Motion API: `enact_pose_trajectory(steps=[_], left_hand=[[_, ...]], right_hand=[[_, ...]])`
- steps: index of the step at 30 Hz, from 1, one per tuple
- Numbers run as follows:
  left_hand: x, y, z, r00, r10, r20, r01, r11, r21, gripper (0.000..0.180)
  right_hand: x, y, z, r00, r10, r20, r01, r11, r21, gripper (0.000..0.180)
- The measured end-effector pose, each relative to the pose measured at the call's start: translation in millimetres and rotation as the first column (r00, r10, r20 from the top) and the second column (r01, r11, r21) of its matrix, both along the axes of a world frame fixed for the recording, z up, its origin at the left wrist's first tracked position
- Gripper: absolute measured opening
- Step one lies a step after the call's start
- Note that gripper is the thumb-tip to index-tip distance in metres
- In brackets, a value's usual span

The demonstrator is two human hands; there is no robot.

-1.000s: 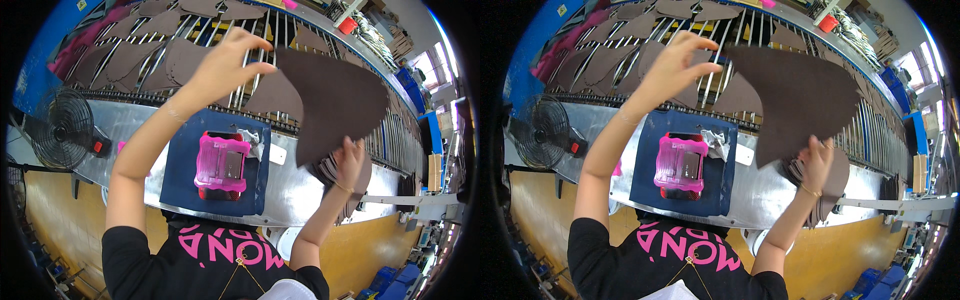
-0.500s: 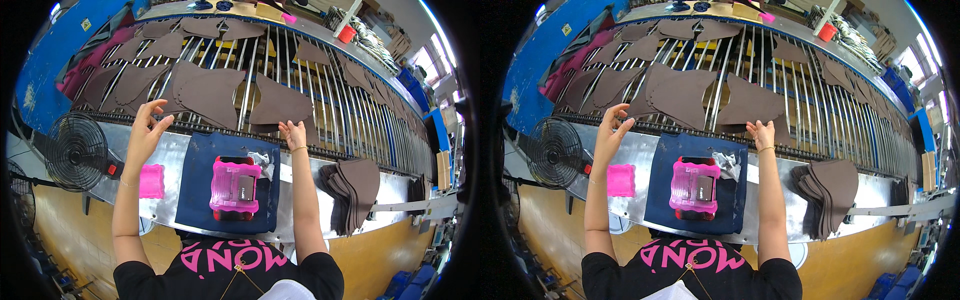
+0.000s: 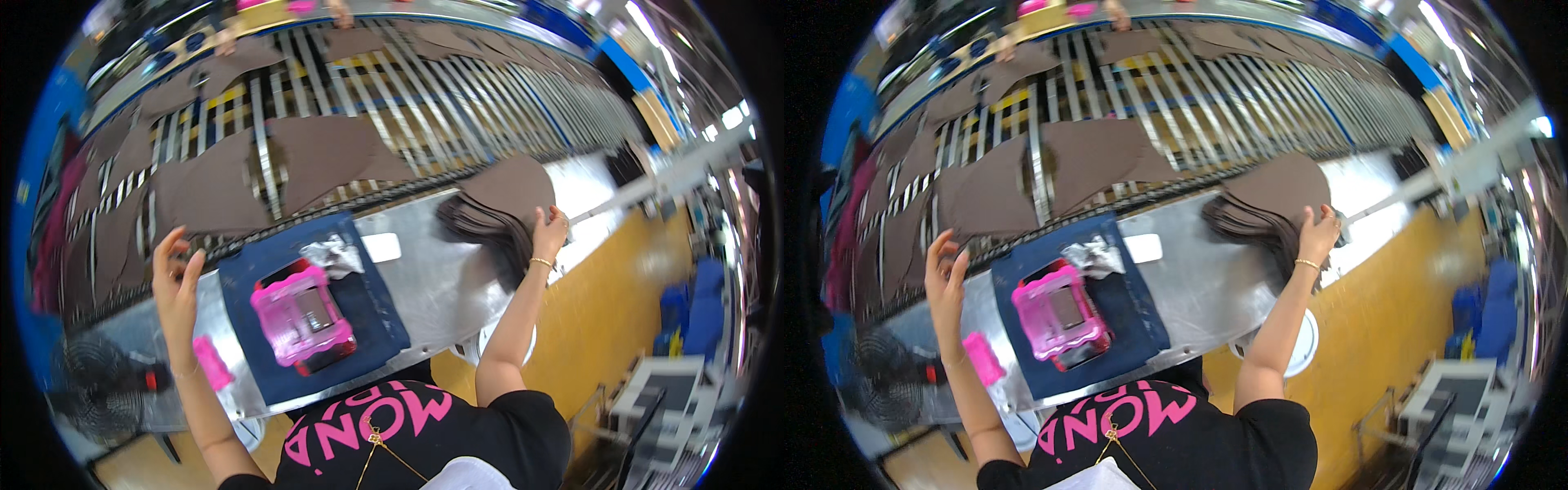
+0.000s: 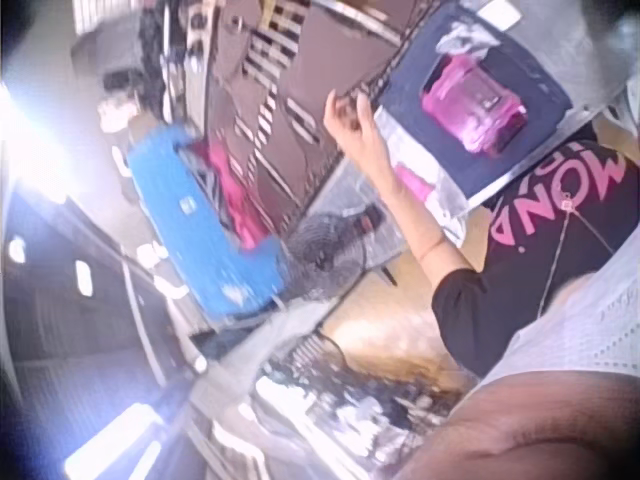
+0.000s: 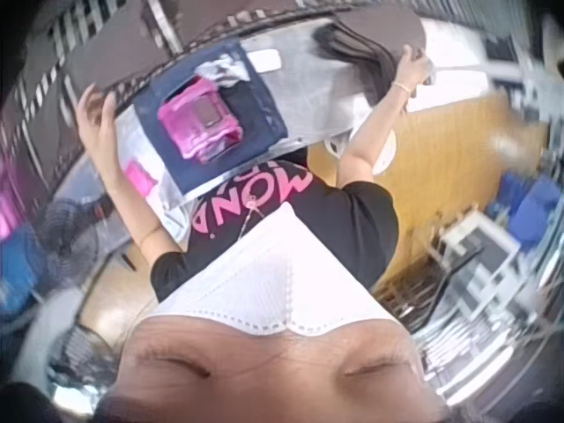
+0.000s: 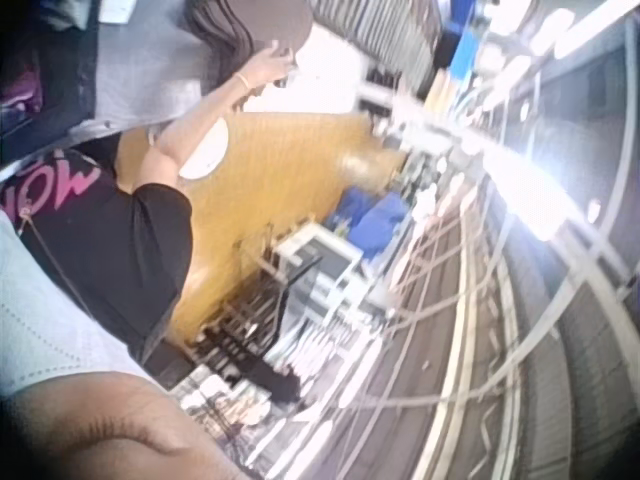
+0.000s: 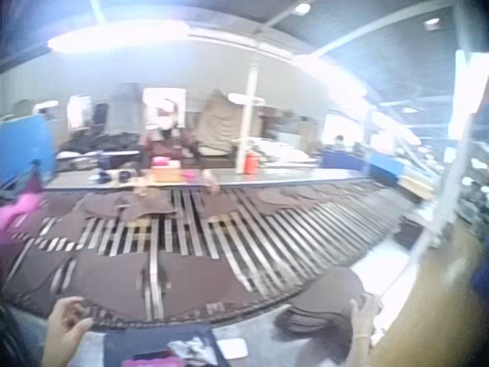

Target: The person repeatedly picks brown fabric pieces from a conveyor belt and stacks them on a table. The person handles the pieces one at a time, placing them in a neat pile.

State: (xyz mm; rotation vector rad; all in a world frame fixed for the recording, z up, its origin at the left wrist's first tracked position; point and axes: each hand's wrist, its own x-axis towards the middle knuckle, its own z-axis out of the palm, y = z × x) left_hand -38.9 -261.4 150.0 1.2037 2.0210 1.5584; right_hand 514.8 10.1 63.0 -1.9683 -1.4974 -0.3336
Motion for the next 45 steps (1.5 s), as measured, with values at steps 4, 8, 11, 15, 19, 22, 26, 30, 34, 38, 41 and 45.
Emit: enact_pose_trajectory(steps=[4, 8, 11, 15, 19, 22, 26, 30, 34, 38, 41, 45], left_hand=[[9, 15, -4, 0.996, -0.063, 0.062, 0.064, 0.998, -0.018, 0.040], [22, 26, 0, 0.993, -0.114, 0.016, 0.114, 0.993, -0.007, 0.040], [23, 23, 3, 0.992, -0.122, -0.007, 0.122, 0.992, 0.014, 0.040], [25, 18, 11, 0.992, -0.128, 0.006, 0.128, 0.992, -0.005, 0.039], [27, 13, 15, 0.986, -0.165, -0.009, 0.164, 0.984, -0.062, 0.043], [46, 24, 19, 0.969, -0.226, -0.100, 0.224, 0.974, -0.033, 0.053], [58, 30, 22, 0.964, -0.267, 0.009, 0.262, 0.953, 0.152, 0.056], [32, -6, 52, 0.894, -0.229, 0.385, 0.226, 0.973, 0.053, 0.023], [0, -65, 71, 0.996, -0.016, 0.086, 0.010, 0.998, 0.068, 0.021], [-16, -107, 71, 0.991, 0.132, -0.031, -0.127, 0.983, 0.134, 0.020], [-11, -115, 74, 0.984, 0.159, -0.074, -0.148, 0.979, 0.137, 0.018], [-9, -116, 59, 0.994, 0.100, -0.040, -0.098, 0.994, 0.046, 0.010]], right_hand=[[38, -31, -5, 0.961, -0.272, -0.043, 0.237, 0.897, -0.373, 0.061], [27, -39, 9, 0.954, -0.296, 0.048, 0.295, 0.898, -0.328, 0.055], [13, -37, 21, 0.926, -0.264, 0.269, 0.316, 0.932, -0.176, 0.042], [7, -37, 58, 0.998, -0.029, 0.062, 0.046, 0.955, -0.291, 0.027], [-70, -74, 141, 0.941, 0.283, -0.184, -0.298, 0.953, -0.057, 0.019], [-122, -95, 164, 0.602, 0.575, -0.553, -0.540, 0.804, 0.248, 0.019], [-192, -117, 152, 0.156, 0.726, -0.669, -0.702, 0.558, 0.442, 0.019], [-243, -127, 108, -0.027, 0.792, -0.609, -0.865, 0.288, 0.412, 0.023], [-285, -150, 88, -0.132, 0.726, -0.675, -0.953, 0.096, 0.289, 0.019], [-305, -165, 80, -0.128, 0.787, -0.603, -0.978, 0.003, 0.211, 0.017], [-309, -169, 74, -0.114, 0.840, -0.530, -0.987, -0.036, 0.155, 0.019], [-291, -162, 67, -0.070, 0.924, -0.377, -0.997, -0.052, 0.059, 0.016]])
